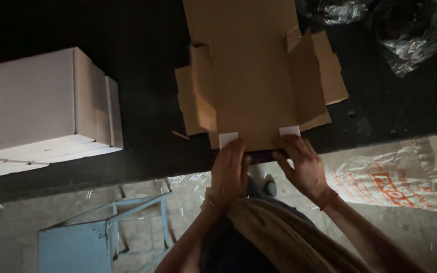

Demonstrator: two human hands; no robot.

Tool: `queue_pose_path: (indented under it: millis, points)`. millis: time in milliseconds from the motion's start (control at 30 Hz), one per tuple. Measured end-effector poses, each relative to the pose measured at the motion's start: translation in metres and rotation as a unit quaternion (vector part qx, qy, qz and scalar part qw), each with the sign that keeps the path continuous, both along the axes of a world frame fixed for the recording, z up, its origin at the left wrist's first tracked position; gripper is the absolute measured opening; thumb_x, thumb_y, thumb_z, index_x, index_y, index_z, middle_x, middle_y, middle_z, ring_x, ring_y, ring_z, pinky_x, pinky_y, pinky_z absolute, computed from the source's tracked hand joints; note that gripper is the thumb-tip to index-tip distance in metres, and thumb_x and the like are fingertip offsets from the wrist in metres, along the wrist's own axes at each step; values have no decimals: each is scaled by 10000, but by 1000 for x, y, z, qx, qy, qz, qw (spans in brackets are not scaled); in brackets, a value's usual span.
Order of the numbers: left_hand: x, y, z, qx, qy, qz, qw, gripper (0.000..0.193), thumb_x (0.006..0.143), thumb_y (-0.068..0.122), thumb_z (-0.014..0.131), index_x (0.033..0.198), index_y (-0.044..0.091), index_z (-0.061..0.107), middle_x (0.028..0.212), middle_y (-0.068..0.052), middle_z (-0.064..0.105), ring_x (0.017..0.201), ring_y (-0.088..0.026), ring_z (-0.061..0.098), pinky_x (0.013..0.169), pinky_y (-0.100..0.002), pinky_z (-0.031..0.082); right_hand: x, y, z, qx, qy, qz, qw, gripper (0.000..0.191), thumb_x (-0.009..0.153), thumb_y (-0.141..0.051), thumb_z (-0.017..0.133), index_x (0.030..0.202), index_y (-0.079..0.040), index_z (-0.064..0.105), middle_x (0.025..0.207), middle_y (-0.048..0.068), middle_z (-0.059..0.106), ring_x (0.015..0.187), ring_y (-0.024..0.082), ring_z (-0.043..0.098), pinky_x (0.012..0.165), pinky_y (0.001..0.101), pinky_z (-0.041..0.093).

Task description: The person assembles small white cardboard boxes by folding flat pieces into shape, inserting a plastic-wrapped circular item into each, and stacking the finished boxes on a pile. The process is repeated multiple times in a consistent sequence.

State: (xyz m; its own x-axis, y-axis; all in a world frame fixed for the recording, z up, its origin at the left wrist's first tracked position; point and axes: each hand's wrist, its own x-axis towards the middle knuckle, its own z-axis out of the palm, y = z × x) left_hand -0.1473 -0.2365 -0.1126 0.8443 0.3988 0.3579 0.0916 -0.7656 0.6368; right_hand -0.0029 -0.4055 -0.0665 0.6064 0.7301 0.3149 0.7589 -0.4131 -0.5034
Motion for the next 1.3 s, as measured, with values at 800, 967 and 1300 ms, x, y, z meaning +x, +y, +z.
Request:
queue_pose_path:
  millis: [800, 967, 1300]
  points:
    - [100, 207, 7, -135, -180, 121, 967, 539, 1174, 402, 312, 1315, -4, 637, 1244, -201, 663, 1153, -345, 620, 1001, -499, 469, 81, 34, -23, 25, -76, 73, 994, 246, 799, 50, 646, 969, -80, 768, 951, 128, 753, 875, 340, 707, 829, 447, 552]
    - [176, 232, -3, -372, -79, 70, 922, 509, 1119, 417, 363, 1127, 18, 680, 1029, -171, 705, 913, -297, 675, 829, -450, 537, 77, 35, -20, 27, -57, 56, 996, 240, 799, 58, 645, 968, -68, 761, 959, 127, 750, 898, 341, 684, 860, 457, 549]
    - [178, 224, -22, -531, -167, 44, 830, 487, 1102, 502, 372, 1185, 79, 600, 1077, -106, 615, 952, -202, 626, 858, -375, 542, 66, 35, -21, 35, -65, 34, 997, 279, 787, 89, 616, 952, -80, 764, 953, 130, 746, 893, 351, 684, 827, 459, 564]
